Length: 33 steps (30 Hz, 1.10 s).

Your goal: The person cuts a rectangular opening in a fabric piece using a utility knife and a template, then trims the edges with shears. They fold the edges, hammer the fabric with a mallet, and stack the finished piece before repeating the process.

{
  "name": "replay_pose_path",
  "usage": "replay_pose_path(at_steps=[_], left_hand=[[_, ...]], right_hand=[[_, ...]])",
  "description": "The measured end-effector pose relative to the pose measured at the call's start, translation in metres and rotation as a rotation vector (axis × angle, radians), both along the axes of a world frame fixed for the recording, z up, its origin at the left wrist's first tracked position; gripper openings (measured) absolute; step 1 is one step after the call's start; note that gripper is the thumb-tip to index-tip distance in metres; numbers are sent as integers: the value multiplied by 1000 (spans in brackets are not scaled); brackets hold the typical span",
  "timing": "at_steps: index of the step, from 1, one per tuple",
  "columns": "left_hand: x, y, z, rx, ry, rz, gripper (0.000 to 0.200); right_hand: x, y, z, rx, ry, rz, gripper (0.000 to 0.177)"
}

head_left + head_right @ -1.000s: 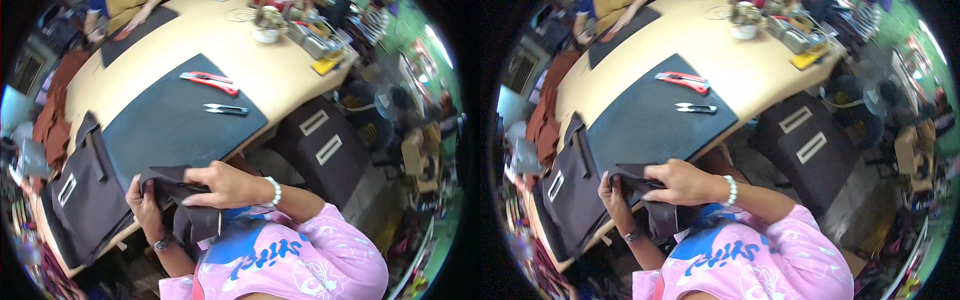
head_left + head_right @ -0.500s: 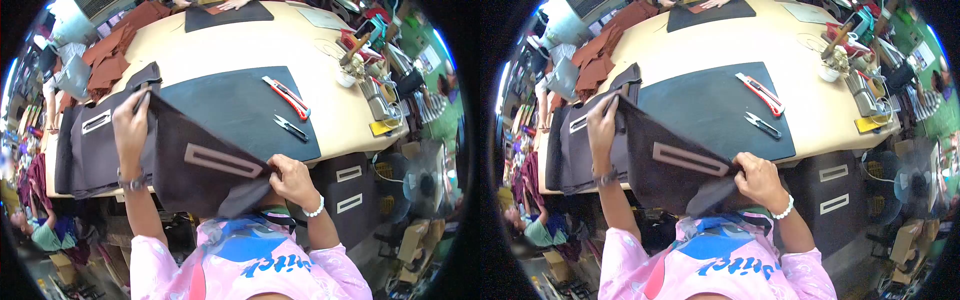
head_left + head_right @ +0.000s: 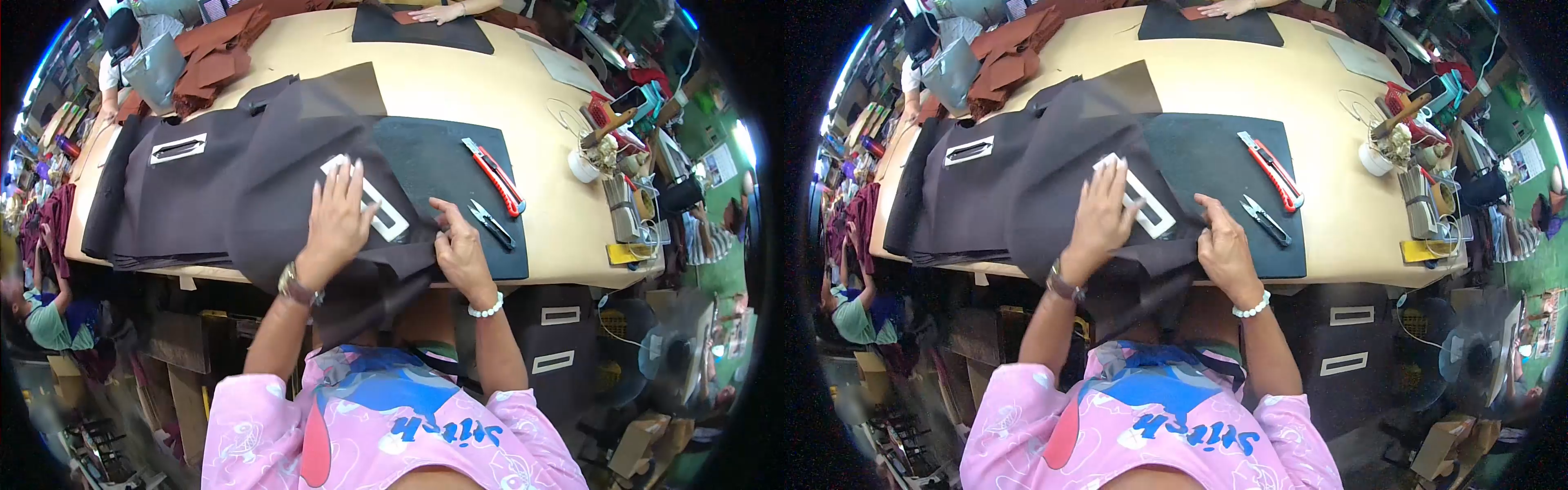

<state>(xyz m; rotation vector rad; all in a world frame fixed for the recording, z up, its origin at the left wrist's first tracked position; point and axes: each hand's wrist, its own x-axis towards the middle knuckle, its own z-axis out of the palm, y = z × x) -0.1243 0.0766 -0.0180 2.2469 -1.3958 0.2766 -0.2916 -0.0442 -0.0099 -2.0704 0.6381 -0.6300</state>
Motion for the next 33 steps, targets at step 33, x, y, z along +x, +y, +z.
replay_pose_path(at_steps=[33], left_hand=[[-51, 8, -19, 90, 124, 112, 89]], right_hand=[[-63, -55, -10, -419, 265, -389, 15]])
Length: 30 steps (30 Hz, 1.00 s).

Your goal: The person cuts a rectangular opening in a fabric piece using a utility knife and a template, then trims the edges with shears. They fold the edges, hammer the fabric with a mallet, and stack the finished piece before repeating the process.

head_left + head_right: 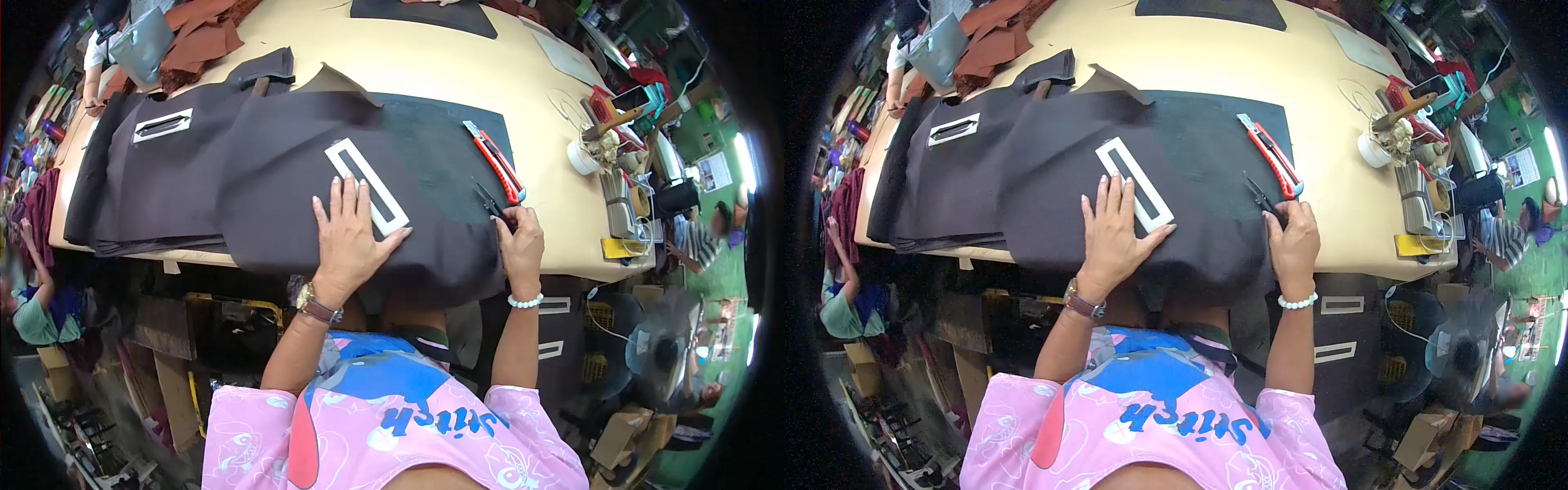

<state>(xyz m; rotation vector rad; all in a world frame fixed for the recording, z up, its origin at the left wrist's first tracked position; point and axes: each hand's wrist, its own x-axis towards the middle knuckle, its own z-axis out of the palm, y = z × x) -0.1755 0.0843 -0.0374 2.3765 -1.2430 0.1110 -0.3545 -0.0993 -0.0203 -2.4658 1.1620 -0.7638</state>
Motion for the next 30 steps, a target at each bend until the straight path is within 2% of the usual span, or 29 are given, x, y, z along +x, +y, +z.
replay_pose_path(at_steps=[3, 4, 5, 7, 9, 11, 13, 14, 15, 17, 20, 23, 24, 28, 30], left_hand=[[-8, -4, -3, -21, -5, 24, 89], [-9, -6, -2, -14, -7, 30, 88], [-11, -7, -2, -19, -8, 35, 88], [-13, -8, -1, -26, -10, 44, 88], [-15, -9, 3, 14, -6, 62, 87], [-16, -14, 1, 63, -59, 70, 85], [-12, -12, -13, 127, -170, 77, 82], [-8, -6, -27, 14, -228, 10, 69], [-8, -8, -35, 173, -351, 64, 66], [-11, -3, -36, 168, -407, 88, 65], [6, 11, -67, 445, -745, -90, 64], [-13, -18, -44, 163, -664, 152, 60], [-18, -21, -43, 111, -638, 156, 60], [-41, -8, -40, -33, -478, -193, 59], [-52, 1, -43, -106, -389, -359, 58]], right_hand=[[-7, -11, 1, 11, -1, 17, 13], [-9, -12, 6, -58, -89, -16, 12], [-13, -9, 16, -19, -135, -76, 11], [-10, 19, 49, -5, -363, -161, 11], [-7, 57, 78, -161, -350, -125, 9], [4, 103, 78, 226, -658, 109, 17], [14, 125, 75, 306, -411, 585, 23], [27, 139, 76, 455, -385, 637, 24], [41, 151, 76, 606, -362, 687, 25], [67, 159, 58, 809, -310, 717, 22], [91, 173, 30, 206, -287, 785, 19], [86, 181, 26, 347, -454, 1016, 19], [83, 180, 27, 421, -479, 1062, 20], [73, 174, 29, 363, -397, 947, 20], [70, 169, 30, 235, -214, 792, 23]])
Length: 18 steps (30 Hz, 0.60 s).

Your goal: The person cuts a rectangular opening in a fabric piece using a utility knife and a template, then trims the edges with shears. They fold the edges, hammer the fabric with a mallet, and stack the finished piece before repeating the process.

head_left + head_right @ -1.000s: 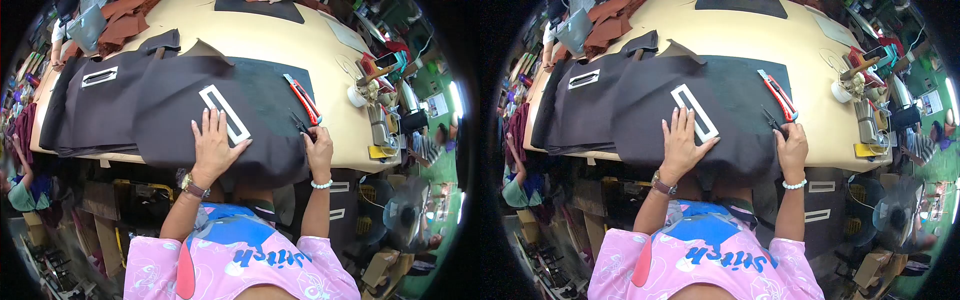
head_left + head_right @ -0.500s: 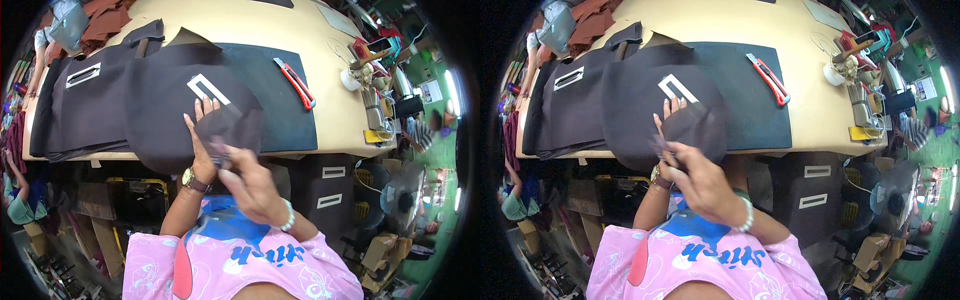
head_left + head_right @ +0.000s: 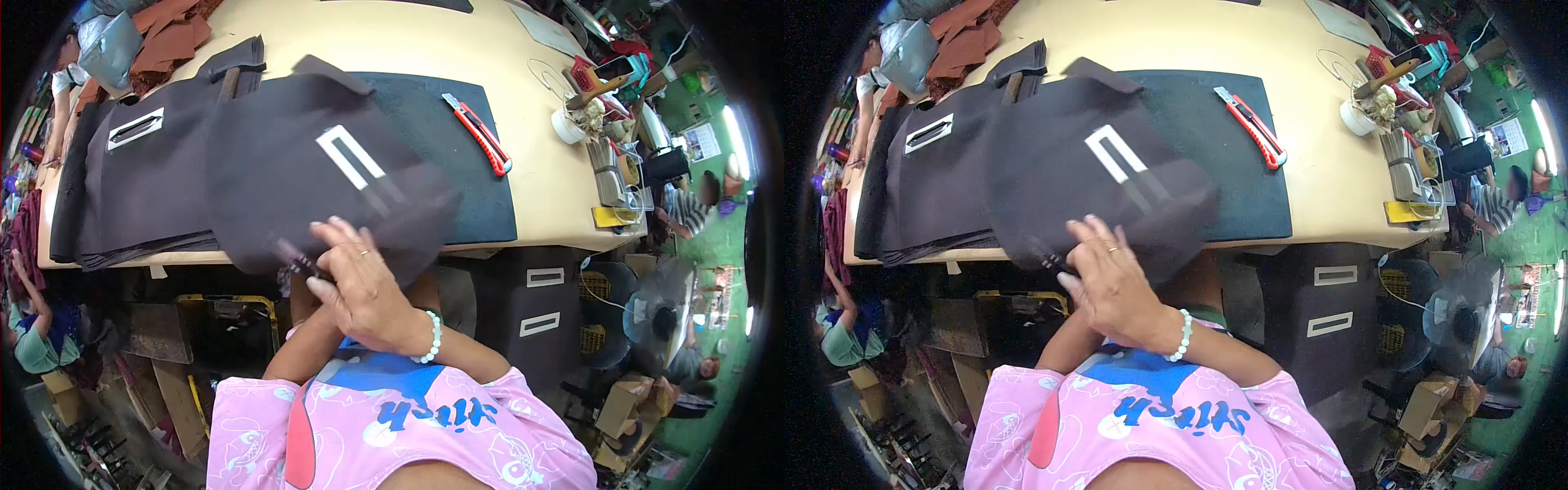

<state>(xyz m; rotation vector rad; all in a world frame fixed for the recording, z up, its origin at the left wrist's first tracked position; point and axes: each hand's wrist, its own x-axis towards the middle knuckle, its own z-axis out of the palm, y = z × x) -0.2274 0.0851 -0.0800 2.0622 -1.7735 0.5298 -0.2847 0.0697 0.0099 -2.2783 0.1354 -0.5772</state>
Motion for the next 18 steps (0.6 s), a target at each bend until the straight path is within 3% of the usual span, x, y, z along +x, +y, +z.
replay_pose_path(at_steps=[5, 9, 12, 13, 15, 17, 18], left_hand=[[-24, -16, 5, 10, 139, -209, 57], [-27, -28, 28, 163, 262, -197, 54], [-33, -32, 45, 138, 387, -172, 49], [-34, -35, 44, 133, 362, -155, 47], [-37, -45, 40, 129, 310, -130, 43], [-38, -56, 33, 91, 132, -188, 37], [-41, -56, 20, -56, 328, -325, 39]], right_hand=[[-27, -37, -4, -275, 159, -400, 25], [-72, -91, -17, -87, 254, -652, 24], [-97, -115, -22, -88, 146, -840, 19], [-99, -114, -16, -264, 3, -862, 16], [-98, -98, 10, -194, -50, -794, 17], [-91, -76, 22, 57, -51, -583, 23], [-86, -65, 30, 163, -44, -471, 27]])
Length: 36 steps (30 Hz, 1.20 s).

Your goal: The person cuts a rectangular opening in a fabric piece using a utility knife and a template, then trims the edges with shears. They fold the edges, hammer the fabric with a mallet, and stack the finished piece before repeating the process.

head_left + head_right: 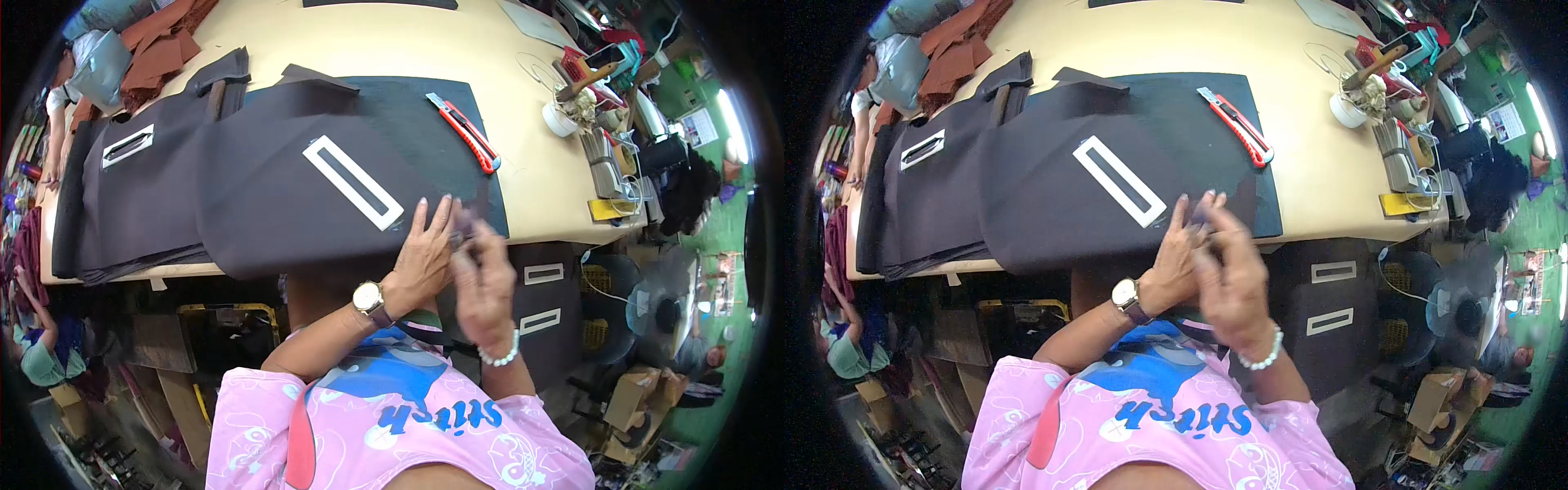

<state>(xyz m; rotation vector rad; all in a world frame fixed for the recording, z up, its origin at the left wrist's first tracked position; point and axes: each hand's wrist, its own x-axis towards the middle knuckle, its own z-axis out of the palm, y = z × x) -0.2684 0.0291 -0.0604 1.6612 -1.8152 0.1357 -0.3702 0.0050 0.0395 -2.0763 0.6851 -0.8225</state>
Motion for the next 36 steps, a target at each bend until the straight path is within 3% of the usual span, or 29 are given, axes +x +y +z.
replay_pose_path(at_steps=[1, 3, 5, 6, 7, 9, 13, 17, 28, 32, 34, 35, 36], left_hand=[[-2, 3, -5, -131, 217, -118, 41], [-5, 6, -10, 3, 128, -55, 52], [-6, 2, -10, 26, 133, -40, 56], [-3, 4, -7, 227, -123, -3, 61], [-2, 3, -3, 209, -112, 8, 61], [-1, 1, 5, 177, -84, 33, 61], [-3, -3, 7, 144, -88, 53, 62], [4, 1, 19, 104, 65, 64, 62], [106, 48, 33, 265, -57, 551, 61], [113, 47, 20, 285, -93, 598, 59], [111, 47, 25, 333, -117, 597, 57], [111, 47, 24, 292, -147, 578, 55], [118, 50, 21, 452, -118, 560, 52]], right_hand=[[4, 7, 1, 127, 29, 96, 33], [15, 6, -24, -197, 116, 97, 38], [15, -6, -40, -282, 177, -61, 36], [12, -13, -44, -138, 179, -124, 36], [6, -21, -48, 6, 180, -185, 36], [-9, -36, -65, -231, 285, -350, 35], [-28, -60, -75, -277, 332, -389, 26], [-21, -69, -81, -369, 386, -368, 22], [49, -116, -54, -566, 390, -392, 45], [113, -106, -8, -650, 66, -259, 35], [163, -95, -7, -826, -103, -210, 27], [193, -74, 13, -702, -80, -205, 23], [231, -55, 13, -767, -244, -122, 22]])
